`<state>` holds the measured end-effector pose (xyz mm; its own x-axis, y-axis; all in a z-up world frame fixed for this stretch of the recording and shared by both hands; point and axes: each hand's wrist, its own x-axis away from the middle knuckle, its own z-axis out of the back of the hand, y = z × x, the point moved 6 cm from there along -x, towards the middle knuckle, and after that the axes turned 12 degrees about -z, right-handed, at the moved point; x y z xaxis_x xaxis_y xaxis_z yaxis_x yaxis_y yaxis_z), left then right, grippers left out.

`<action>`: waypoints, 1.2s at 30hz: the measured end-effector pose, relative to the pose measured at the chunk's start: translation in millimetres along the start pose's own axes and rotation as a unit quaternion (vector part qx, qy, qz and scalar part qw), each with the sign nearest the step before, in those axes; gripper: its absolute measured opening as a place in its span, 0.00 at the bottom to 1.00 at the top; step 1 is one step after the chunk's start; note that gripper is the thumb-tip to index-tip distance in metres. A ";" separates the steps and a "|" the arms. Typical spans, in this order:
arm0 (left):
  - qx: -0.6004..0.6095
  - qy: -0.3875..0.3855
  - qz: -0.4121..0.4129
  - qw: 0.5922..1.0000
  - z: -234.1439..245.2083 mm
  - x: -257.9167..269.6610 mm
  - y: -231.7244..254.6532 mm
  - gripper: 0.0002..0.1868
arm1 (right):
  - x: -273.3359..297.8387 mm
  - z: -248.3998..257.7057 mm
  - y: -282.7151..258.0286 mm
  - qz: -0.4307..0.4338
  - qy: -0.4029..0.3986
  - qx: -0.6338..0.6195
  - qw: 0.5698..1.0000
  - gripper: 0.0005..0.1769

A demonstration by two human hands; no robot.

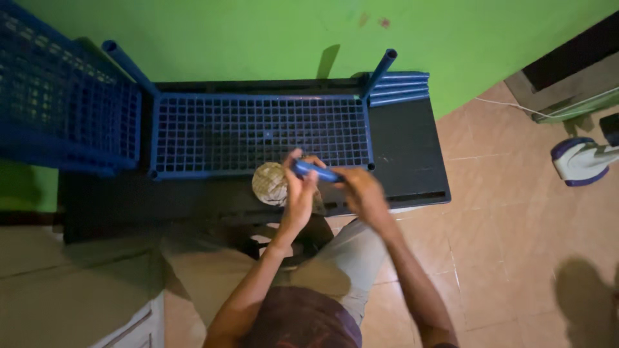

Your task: The person wipes blue plastic furniture parts with a cloth and inserts cylindrical rods into a grid panel, stacking cleaned parts on a black work surface. The person handles multiple parts one at a time, repeatedly wiping and inserting rods.

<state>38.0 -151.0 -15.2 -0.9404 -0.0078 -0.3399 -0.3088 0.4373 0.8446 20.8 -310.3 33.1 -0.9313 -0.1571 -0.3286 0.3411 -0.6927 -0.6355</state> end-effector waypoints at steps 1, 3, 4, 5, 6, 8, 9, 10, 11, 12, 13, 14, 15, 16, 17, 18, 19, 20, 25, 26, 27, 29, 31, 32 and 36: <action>-0.093 -0.033 -0.054 0.994 3.9 3.8 4.0 0.29 | -1.5 17.9 17.6 0.006 0.005 0.059 0.998 0.22; -0.277 -0.097 -0.157 0.943 15.2 16.3 13.2 0.27 | -16.2 55.4 69.4 -0.060 0.046 0.077 0.994 0.21; -0.353 -0.100 -0.173 0.914 25.2 21.5 12.4 0.23 | -23.8 72.7 92.4 -0.044 0.064 0.094 0.993 0.21; -0.427 -0.101 -0.188 0.879 35.6 25.7 10.2 0.19 | -34.5 89.2 117.1 -0.029 0.082 0.110 0.990 0.23; -0.497 -0.103 -0.200 0.838 44.1 31.3 6.2 0.16 | -50.3 100.3 145.0 -0.033 0.088 0.132 0.987 0.21; -0.531 -0.123 -0.207 0.813 56.5 37.9 -7.3 0.14 | -79.4 103.8 194.7 -0.045 0.087 0.177 0.979 0.21; -0.547 -0.133 -0.211 0.799 59.6 40.2 -14.6 0.14 | -92.5 103.5 217.1 -0.053 0.079 0.199 0.975 0.21; -0.557 -0.134 -0.215 0.791 61.8 43.4 -21.5 0.14 | -108.1 100.2 233.6 -0.030 0.084 0.224 0.970 0.20; -0.566 -0.135 -0.219 0.783 62.8 46.5 -28.0 0.15 | -123.1 94.0 247.5 -0.007 0.090 0.249 0.964 0.19; -0.577 -0.136 -0.223 0.774 63.5 48.7 -33.3 0.15 | -136.7 86.3 259.3 0.017 0.095 0.273 0.957 0.18; -0.586 -0.140 -0.215 0.769 64.7 49.0 -39.4 0.15 | -149.2 79.7 271.9 0.016 0.102 0.310 0.945 0.17; -0.596 -0.142 -0.204 0.764 65.7 50.5 -44.4 0.16 | -159.0 71.3 282.3 0.015 0.107 0.346 0.932 0.17; -0.606 -0.145 -0.194 0.758 66.9 52.1 -48.1 0.16 | -166.1 62.9 290.6 0.014 0.112 0.382 0.917 0.16; -0.613 -0.143 -0.190 0.753 67.6 52.2 -51.1 0.17 | -170.3 58.0 296.0 0.023 0.117 0.378 0.918 0.15; -0.620 -0.142 -0.185 0.749 68.5 51.3 -53.6 0.18 | -173.7 54.0 299.9 0.032 0.122 0.375 0.919 0.14; -0.627 -0.140 -0.179 0.745 68.2 51.2 -55.4 0.18 | -174.7 51.8 302.5 0.041 0.126 0.372 0.919 0.12; -0.629 -0.141 -0.181 0.743 67.4 50.3 -56.4 0.19 | -175.8 50.5 306.5 0.025 0.117 0.352 0.928 0.15; -0.631 -0.143 -0.182 0.740 67.5 50.1 -56.3 0.20 | -176.3 47.4 308.9 0.009 0.108 0.330 0.938 0.18; -0.639 -0.152 -0.173 0.734 67.7 49.1 -55.1 0.20 | -168.0 42.4 294.9 -0.007 0.124 0.244 0.962 0.18; -0.640 -0.151 -0.177 0.732 66.5 48.2 -54.3 0.19 | -165.7 44.0 291.2 -0.023 0.136 0.236 0.962 0.18; -0.641 -0.149 -0.181 0.731 65.1 47.9 -52.6 0.18 | -162.1 45.9 286.8 -0.039 0.147 0.228 0.962 0.17; -0.630 -0.135 -0.202 0.737 64.0 47.4 -44.7 0.17 | -155.0 44.9 272.0 -0.034 0.165 0.190 0.967 0.19; -0.623 -0.128 -0.211 0.742 62.2 46.6 -38.4 0.16 | -143.7 44.3 258.6 -0.026 0.167 0.141 0.976 0.19; -0.620 -0.129 -0.211 0.745 61.2 45.6 -36.4 0.16 | -137.4 45.1 253.1 -0.022 0.160 0.113 0.980 0.19; -0.611 -0.125 -0.199 0.756 57.9 41.6 -28.5 0.14 | -122.1 56.0 240.2 -0.049 0.137 0.043 0.988 0.18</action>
<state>15.9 -111.7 -77.3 -0.7292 0.3168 -0.6065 -0.6045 -0.7137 0.3540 209.4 -497.0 -40.2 -0.8857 0.1017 -0.4530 0.2286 -0.7537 -0.6162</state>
